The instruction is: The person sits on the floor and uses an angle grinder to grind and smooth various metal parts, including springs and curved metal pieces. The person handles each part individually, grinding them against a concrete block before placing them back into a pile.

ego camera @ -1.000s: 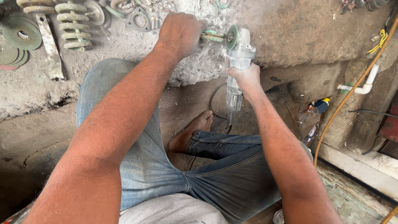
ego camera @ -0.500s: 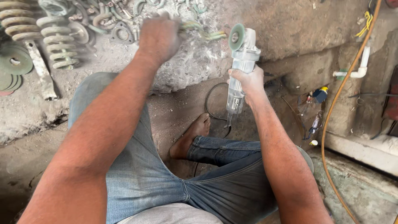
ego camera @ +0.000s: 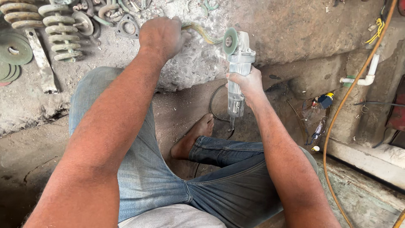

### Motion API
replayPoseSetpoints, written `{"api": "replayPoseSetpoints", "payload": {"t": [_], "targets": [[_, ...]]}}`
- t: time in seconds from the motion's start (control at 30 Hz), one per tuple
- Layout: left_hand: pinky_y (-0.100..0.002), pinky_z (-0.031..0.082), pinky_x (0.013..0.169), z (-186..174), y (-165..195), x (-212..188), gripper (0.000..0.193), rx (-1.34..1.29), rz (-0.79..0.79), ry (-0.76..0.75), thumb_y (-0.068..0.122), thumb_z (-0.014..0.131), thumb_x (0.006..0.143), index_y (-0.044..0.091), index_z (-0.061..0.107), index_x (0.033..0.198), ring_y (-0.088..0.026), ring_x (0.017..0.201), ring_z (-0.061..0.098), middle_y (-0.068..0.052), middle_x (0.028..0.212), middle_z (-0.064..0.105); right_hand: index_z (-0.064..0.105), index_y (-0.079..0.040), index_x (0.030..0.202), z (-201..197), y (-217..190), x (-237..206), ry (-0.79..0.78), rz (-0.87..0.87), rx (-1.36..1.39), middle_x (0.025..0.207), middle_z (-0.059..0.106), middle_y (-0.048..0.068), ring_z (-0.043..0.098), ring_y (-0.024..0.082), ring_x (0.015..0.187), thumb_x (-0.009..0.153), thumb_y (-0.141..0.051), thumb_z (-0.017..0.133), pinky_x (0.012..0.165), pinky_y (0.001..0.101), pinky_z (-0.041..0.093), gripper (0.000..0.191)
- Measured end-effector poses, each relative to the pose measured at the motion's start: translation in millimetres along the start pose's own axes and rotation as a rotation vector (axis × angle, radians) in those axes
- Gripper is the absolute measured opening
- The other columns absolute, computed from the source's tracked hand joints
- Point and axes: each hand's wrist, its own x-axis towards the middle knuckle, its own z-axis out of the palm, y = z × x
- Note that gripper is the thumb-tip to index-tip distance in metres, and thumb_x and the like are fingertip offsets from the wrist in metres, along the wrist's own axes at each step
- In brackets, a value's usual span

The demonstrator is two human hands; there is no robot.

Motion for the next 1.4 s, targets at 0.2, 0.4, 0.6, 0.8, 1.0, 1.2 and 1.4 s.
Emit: {"api": "replayPoseSetpoints", "payload": {"t": [0.2, 0.4, 0.6, 0.8, 1.0, 1.2, 1.4], "targets": [[-0.042, 0.061, 0.052, 5, -2, 3, 0.058, 0.051, 0.015, 0.055, 0.063, 0.058, 0.097, 0.006, 0.07, 0.104, -0.023, 0.061, 0.072, -0.012, 0.067, 0.068, 0.065, 0.002, 0.112, 2, 6, 11, -0.037, -0.004, 0.0, 0.099, 0.071, 0.01, 0.074, 0.019, 0.077, 0.078, -0.008, 0.078, 0.066, 0.0354, 0.067, 0.038], [-0.046, 0.06, 0.06, 8, -3, 4, 0.051, -0.001, 0.02, 0.16, 0.059, 0.067, 0.092, 0.01, 0.073, 0.104, -0.028, 0.071, 0.073, -0.013, 0.073, 0.071, 0.065, 0.002, 0.116, 0, 9, 16, -0.069, 0.006, 0.012, 0.098, 0.071, 0.01, 0.074, 0.019, 0.078, 0.077, -0.009, 0.079, 0.067, 0.0357, 0.067, 0.043], [-0.047, 0.06, 0.062, 9, -4, 4, 0.051, 0.01, 0.042, 0.211, 0.059, 0.07, 0.09, 0.01, 0.074, 0.103, -0.03, 0.076, 0.074, -0.013, 0.076, 0.072, 0.065, 0.002, 0.117, 1, 10, 17, -0.094, 0.001, 0.022, 0.098, 0.069, 0.01, 0.073, 0.02, 0.078, 0.077, -0.008, 0.078, 0.068, 0.0359, 0.067, 0.043], [-0.044, 0.06, 0.056, 9, -3, 3, 0.05, 0.045, 0.032, 0.204, 0.059, 0.067, 0.091, 0.011, 0.074, 0.104, -0.026, 0.068, 0.072, -0.013, 0.071, 0.07, 0.063, 0.003, 0.118, 1, 8, 17, -0.09, 0.014, -0.019, 0.1, 0.07, 0.011, 0.075, 0.019, 0.081, 0.078, -0.008, 0.078, 0.07, 0.0353, 0.069, 0.044], [-0.039, 0.058, 0.047, 9, -1, 2, 0.051, 0.077, 0.016, 0.171, 0.061, 0.063, 0.092, 0.012, 0.073, 0.103, -0.021, 0.058, 0.069, -0.01, 0.064, 0.066, 0.063, 0.003, 0.117, 3, 5, 16, -0.085, 0.012, -0.04, 0.1, 0.069, 0.011, 0.075, 0.018, 0.081, 0.079, -0.007, 0.078, 0.07, 0.0353, 0.069, 0.042], [-0.038, 0.057, 0.046, 8, -1, 1, 0.05, 0.092, 0.013, 0.183, 0.06, 0.062, 0.092, 0.013, 0.073, 0.103, -0.02, 0.056, 0.067, -0.009, 0.063, 0.066, 0.064, 0.003, 0.113, 7, 7, 18, -0.093, -0.02, -0.021, 0.098, 0.07, 0.01, 0.074, 0.018, 0.079, 0.08, -0.006, 0.078, 0.068, 0.0343, 0.067, 0.038], [-0.039, 0.057, 0.048, 9, 0, 1, 0.049, 0.081, 0.016, 0.177, 0.06, 0.063, 0.091, 0.013, 0.073, 0.101, -0.021, 0.059, 0.068, -0.009, 0.065, 0.066, 0.064, 0.002, 0.112, 7, 11, 19, -0.088, -0.01, -0.018, 0.097, 0.07, 0.009, 0.073, 0.017, 0.077, 0.079, -0.005, 0.078, 0.067, 0.0339, 0.066, 0.036]]}}
